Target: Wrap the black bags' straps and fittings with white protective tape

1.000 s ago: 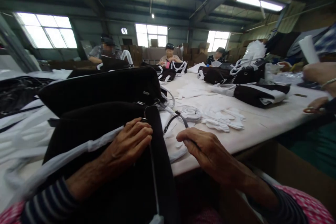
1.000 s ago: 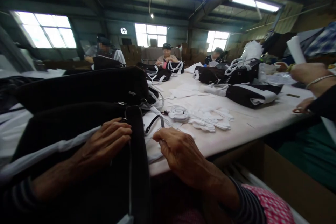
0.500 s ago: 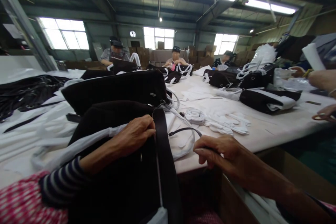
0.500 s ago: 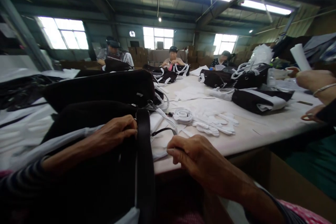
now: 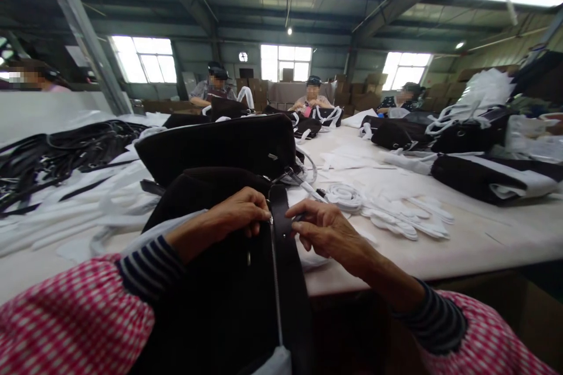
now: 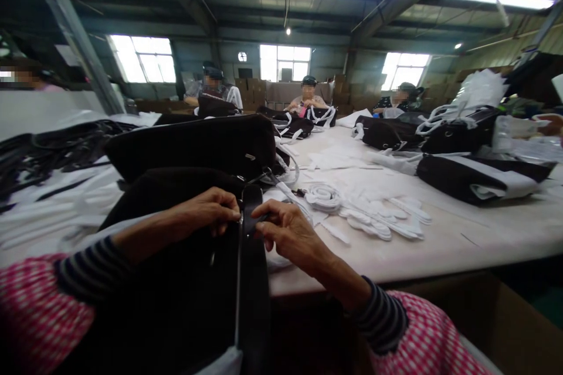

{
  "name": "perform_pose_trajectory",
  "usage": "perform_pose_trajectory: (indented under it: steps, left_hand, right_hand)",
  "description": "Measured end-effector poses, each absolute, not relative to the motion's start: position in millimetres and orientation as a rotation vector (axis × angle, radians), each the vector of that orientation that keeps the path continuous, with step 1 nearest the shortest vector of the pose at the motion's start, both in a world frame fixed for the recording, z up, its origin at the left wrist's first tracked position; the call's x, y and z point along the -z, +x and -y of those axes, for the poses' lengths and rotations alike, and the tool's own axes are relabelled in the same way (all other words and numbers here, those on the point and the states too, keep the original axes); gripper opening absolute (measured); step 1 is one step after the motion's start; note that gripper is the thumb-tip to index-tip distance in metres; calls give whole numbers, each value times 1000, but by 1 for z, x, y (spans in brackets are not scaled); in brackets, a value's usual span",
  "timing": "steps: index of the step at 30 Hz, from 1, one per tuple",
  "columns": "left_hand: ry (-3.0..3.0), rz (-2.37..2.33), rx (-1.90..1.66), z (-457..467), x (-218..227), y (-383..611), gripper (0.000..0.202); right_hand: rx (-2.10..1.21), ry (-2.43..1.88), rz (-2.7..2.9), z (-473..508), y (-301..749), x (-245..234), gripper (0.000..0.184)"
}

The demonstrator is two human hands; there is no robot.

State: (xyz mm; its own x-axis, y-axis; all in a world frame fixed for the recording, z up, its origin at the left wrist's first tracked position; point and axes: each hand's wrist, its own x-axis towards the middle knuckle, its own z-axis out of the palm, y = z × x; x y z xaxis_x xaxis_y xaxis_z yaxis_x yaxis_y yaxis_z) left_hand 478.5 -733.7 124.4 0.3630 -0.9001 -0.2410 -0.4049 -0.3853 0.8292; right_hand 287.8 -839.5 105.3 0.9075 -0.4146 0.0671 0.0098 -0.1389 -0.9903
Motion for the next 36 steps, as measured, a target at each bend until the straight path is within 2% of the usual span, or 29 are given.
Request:
perform_pose_trajectory:
  steps: [10, 17, 22, 28, 36]
  left_hand:
    - [1957, 1205, 870, 735, -108, 486, 16]
    - [1909, 1289, 799, 729, -104, 483, 18]
    - [1871, 1319, 757, 722, -99, 482, 21]
    - [1836, 1325, 762, 720, -100, 482, 20]
    - [1793, 1298, 790, 720, -96, 483, 20]
  right_hand:
    - [640, -1539, -358, 837, 313, -68, 28]
    - [821, -1983, -236, 835, 298, -55, 3]
    - [870, -2215, -83, 832, 279, -48, 7]
    - [705, -2249, -96, 828, 268, -57, 7]
    - [1115, -2206, -197, 830, 302, -62, 6]
